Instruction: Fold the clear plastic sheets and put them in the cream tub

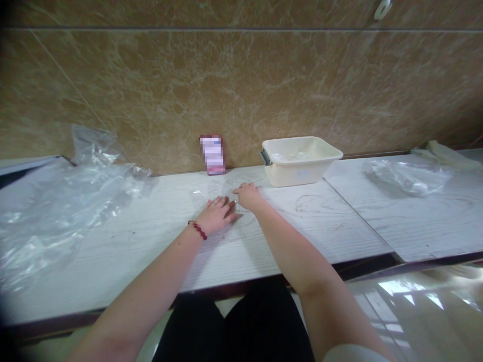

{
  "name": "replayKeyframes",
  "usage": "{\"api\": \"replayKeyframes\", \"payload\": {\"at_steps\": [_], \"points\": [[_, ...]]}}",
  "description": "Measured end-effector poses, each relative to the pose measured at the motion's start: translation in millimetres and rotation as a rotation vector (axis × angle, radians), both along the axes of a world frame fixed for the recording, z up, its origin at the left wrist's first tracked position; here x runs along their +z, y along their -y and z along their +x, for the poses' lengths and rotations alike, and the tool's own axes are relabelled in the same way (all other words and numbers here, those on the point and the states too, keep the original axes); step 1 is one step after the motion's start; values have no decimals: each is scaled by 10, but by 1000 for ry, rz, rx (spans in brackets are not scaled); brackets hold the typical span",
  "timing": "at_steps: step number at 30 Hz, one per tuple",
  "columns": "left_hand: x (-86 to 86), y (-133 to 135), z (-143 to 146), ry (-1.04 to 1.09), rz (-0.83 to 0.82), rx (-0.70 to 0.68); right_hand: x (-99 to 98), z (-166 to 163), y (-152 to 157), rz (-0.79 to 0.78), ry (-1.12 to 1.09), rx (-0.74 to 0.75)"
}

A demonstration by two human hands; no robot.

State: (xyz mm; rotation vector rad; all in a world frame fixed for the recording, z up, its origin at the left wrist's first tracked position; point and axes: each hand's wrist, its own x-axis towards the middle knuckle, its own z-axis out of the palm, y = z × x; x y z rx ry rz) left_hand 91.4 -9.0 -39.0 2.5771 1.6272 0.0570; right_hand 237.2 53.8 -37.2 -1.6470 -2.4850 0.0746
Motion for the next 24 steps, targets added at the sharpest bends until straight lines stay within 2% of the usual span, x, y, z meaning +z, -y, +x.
{"api": "replayKeyframes", "payload": {"at_steps": [2, 6, 11, 16, 24], "points": [[3, 0, 5, 0, -1, 3, 17, 14, -3, 6, -10, 14], [8, 2, 14, -8, -12, 9, 83, 47, 22, -19, -4, 132], [29, 12, -10, -14, -19, 10, 141, 101, 64, -72, 61, 56], [43, 10, -33, -9, -32, 13, 127, 91, 71, -15, 21, 61], [68, 3, -117, -21, -35, 35, 78, 128, 20, -142, 36, 55]]}}
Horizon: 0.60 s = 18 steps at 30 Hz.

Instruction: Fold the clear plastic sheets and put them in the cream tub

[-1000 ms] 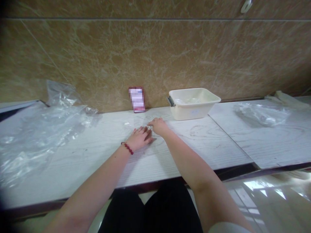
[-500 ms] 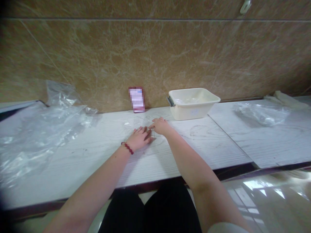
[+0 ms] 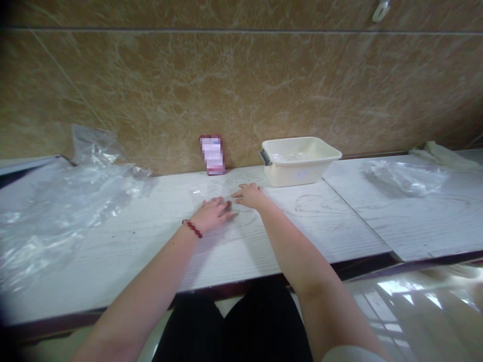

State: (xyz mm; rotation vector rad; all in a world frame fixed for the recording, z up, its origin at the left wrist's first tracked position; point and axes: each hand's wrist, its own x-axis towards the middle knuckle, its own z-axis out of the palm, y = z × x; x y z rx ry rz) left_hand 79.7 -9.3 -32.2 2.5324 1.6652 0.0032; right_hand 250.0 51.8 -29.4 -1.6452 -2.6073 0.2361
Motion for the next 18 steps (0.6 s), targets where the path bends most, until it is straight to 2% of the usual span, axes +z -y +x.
{"api": "replayKeyframes", "payload": {"at_steps": [7, 14, 18], "points": [[50, -49, -173, -14, 0, 94, 0, 35, -27, -37, 7, 18], [67, -63, -194, -57, -61, 115, 20, 39, -12, -55, 12, 17], [130, -90, -276, -37, 23, 151, 32, 44, 2, -40, -11, 30]]}}
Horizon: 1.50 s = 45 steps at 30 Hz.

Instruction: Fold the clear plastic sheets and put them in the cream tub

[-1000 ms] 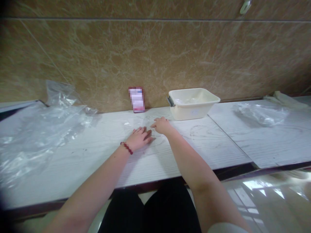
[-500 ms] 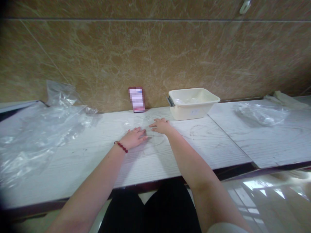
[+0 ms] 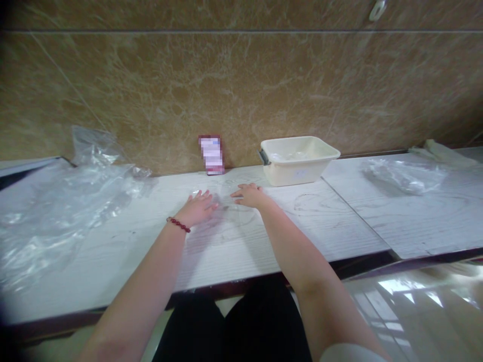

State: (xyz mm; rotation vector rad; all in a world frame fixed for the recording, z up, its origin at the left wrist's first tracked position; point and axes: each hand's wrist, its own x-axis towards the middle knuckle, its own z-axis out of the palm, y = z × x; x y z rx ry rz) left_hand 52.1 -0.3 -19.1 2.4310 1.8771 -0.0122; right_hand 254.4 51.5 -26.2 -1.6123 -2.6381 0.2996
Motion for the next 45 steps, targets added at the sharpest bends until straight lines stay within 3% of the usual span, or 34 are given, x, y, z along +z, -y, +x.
{"api": "replayKeyframes", "payload": {"at_steps": [5, 12, 21, 32, 41, 45], "points": [[171, 39, -259, 32, 113, 56, -15, 1, -10, 45, -42, -1], [381, 390, -402, 96, 74, -41, 10, -25, 13, 54, -23, 6], [138, 872, -516, 229, -2, -239, -10, -41, 3, 42, -29, 0], [-66, 1012, -613, 253, -9, -288, 21, -49, 7, 70, -47, 16], [-33, 1057, -470, 223, 87, -273, 42, -41, 26, 142, -123, 37], [66, 1026, -454, 343, 60, -233, 52, -69, 8, 158, -227, 226]]}}
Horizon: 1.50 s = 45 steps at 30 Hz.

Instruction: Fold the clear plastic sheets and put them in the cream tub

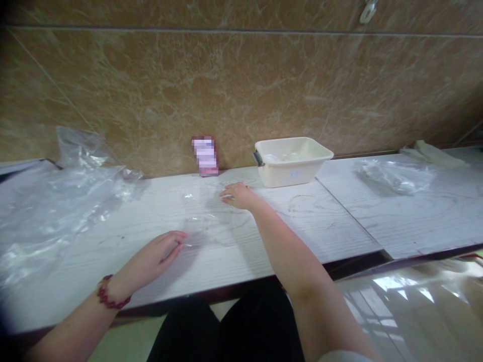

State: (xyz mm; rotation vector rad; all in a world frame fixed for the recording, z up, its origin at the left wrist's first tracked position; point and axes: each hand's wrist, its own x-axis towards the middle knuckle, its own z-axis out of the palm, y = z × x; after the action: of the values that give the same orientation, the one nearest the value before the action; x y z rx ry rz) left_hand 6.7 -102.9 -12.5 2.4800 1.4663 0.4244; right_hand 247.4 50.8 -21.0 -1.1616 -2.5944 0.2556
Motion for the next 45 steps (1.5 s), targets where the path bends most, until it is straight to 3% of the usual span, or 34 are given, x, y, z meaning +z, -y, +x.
{"api": "replayKeyframes", "payload": {"at_steps": [3, 11, 18, 22, 26, 31, 34, 38, 45], "points": [[93, -64, 18, 85, -59, 62, 20, 5, -7, -20, -31, 136], [303, -339, 105, 235, -176, 161, 209, 176, 120, -242, 140, 107], [298, -791, 38, 675, -261, 175, 224, 188, 124, -318, 209, 107], [309, -1102, 46, 792, -292, 213, 146, 113, 80, -250, 49, 37], [286, -1376, 81, 868, -298, 305, -8, -8, -26, -173, -119, -186], [102, -1536, 99, 985, -376, 384, -173, -112, -142, -170, -220, -372], [-88, -1583, 63, 919, -286, 430, -238, -161, -182, -151, -234, -429], [-283, -1674, -33, 641, -33, 490, -298, -203, -220, -108, -238, -479], [-347, -1791, -94, 444, 31, 552, -324, -233, -240, -107, -312, -517]]}}
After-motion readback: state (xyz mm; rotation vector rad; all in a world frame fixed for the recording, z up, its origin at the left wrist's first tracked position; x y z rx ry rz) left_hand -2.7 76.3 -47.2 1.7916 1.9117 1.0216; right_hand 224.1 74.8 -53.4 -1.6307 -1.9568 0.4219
